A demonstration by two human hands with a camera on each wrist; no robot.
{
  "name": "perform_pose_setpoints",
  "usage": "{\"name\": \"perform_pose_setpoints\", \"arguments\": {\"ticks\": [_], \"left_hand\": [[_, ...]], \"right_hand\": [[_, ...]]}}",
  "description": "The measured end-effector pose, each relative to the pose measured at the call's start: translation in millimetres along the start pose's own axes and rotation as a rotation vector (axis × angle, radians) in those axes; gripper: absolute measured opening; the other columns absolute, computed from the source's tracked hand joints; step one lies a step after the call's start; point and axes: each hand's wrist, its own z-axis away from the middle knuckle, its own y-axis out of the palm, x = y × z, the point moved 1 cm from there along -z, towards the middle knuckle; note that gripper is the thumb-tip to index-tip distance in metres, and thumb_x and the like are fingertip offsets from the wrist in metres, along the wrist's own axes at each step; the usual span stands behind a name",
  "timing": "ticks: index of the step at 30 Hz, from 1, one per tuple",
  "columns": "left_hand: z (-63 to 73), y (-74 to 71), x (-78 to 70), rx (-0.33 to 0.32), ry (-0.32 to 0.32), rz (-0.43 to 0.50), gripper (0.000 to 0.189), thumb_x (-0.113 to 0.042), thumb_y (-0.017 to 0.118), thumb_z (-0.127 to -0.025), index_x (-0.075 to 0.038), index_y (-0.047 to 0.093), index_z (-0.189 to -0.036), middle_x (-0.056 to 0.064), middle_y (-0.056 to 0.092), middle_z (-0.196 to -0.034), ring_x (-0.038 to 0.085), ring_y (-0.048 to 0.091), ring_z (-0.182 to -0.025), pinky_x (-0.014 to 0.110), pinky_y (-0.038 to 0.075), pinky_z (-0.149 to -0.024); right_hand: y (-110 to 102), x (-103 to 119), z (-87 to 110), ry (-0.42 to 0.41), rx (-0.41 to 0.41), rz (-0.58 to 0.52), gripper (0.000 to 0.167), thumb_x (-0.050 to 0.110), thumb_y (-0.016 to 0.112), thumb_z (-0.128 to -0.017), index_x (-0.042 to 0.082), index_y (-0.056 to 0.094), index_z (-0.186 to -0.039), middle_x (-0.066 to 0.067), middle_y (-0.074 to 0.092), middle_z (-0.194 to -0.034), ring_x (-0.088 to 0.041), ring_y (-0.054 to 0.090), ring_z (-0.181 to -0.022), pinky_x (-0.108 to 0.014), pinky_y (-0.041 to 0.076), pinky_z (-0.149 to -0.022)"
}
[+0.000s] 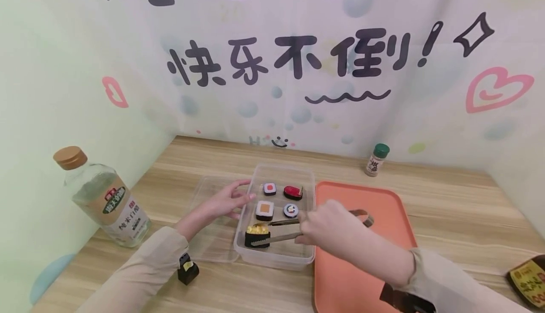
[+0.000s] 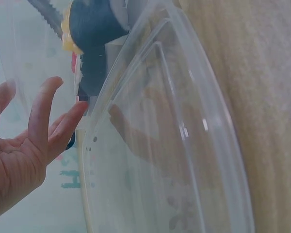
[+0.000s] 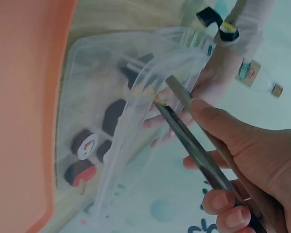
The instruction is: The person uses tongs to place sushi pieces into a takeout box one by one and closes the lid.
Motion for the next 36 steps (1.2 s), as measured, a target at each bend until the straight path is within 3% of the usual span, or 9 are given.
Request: {"name": "perform_pose_setpoints", "arguments": {"ticks": [4, 7, 14, 24, 29, 34, 36], "left_hand": [[-0.1, 0.1, -3.2, 0.001, 0.005, 0.017, 0.066, -0.026, 0.054, -0.091, -0.007, 0.019, -0.144, 0.03, 0.043, -0.131, 0.04, 0.057, -0.105, 0.04, 0.056, -0.077], [-0.1, 0.0, -4.2, -0.005, -0.003, 0.019, 0.065, -0.026, 0.054, -0.092, -0.008, 0.019, -0.144, 0.03, 0.043, -0.132, 0.039, 0.057, -0.105, 0.04, 0.056, -0.077], [0.5, 0.2, -4.9, 0.003, 0.011, 0.013, 0.065, -0.025, 0.052, -0.092, -0.006, 0.018, -0.144, 0.032, 0.042, -0.132, 0.041, 0.057, -0.105, 0.041, 0.056, -0.077], [1.8, 0.2, -5.5, -0.008, 0.013, -0.002, 0.066, -0.027, 0.053, -0.092, -0.007, 0.018, -0.144, 0.031, 0.04, -0.134, 0.04, 0.057, -0.106, 0.038, 0.057, -0.074], [2.4, 1.9, -3.9, -0.003, 0.009, 0.001, 0.066, -0.026, 0.052, -0.092, -0.007, 0.018, -0.145, 0.031, 0.04, -0.134, 0.038, 0.057, -0.106, 0.038, 0.057, -0.074], [2.5, 3.0, -3.7, 0.002, 0.003, -0.003, 0.066, -0.027, 0.052, -0.093, -0.005, 0.017, -0.145, 0.032, 0.038, -0.135, 0.04, 0.055, -0.108, 0.038, 0.057, -0.075], [2.6, 2.5, -3.2, -0.002, -0.007, -0.009, 0.066, -0.028, 0.052, -0.093, -0.006, 0.017, -0.145, 0.032, 0.037, -0.136, 0.04, 0.055, -0.109, 0.036, 0.057, -0.073]], "right_hand": [[-6, -1, 3.7, 0.014, -0.021, 0.008, 0.046, 0.066, 0.057, -0.073, 0.02, 0.062, -0.068, 0.01, 0.03, -0.04, -0.003, 0.027, -0.034, -0.019, 0.023, -0.03], [-3, -9, 5.2, 0.048, 0.011, -0.078, 0.046, 0.066, 0.058, -0.071, 0.021, 0.065, -0.071, 0.009, 0.027, -0.039, -0.004, 0.025, -0.034, -0.019, 0.021, -0.03], [13, -20, 7.4, 0.066, 0.155, -0.323, 0.049, 0.062, 0.061, -0.071, 0.021, 0.044, -0.052, 0.01, 0.016, -0.047, -0.005, 0.014, -0.044, -0.02, 0.005, -0.04], [11, -15, 9.5, 0.109, 0.166, -0.319, 0.055, 0.06, 0.061, -0.073, 0.02, 0.032, -0.049, 0.009, 0.014, -0.049, -0.005, 0.011, -0.046, -0.019, 0.005, -0.041], [22, -29, 23.5, 0.184, 0.092, -0.411, 0.042, 0.059, 0.062, -0.074, 0.021, 0.056, -0.058, 0.012, 0.025, -0.043, -0.002, 0.016, -0.04, -0.017, 0.007, -0.039], [44, -51, 58.9, 0.272, -0.098, -0.36, 0.049, 0.063, 0.053, -0.078, 0.017, 0.048, -0.064, 0.013, 0.027, -0.045, -0.001, 0.015, -0.038, -0.016, 0.008, -0.039], [54, -59, 76.5, 0.309, -0.128, -0.329, 0.052, 0.065, 0.043, -0.082, 0.015, 0.043, -0.069, 0.012, 0.03, -0.048, -0.002, 0.016, -0.039, -0.016, 0.009, -0.039]]}}
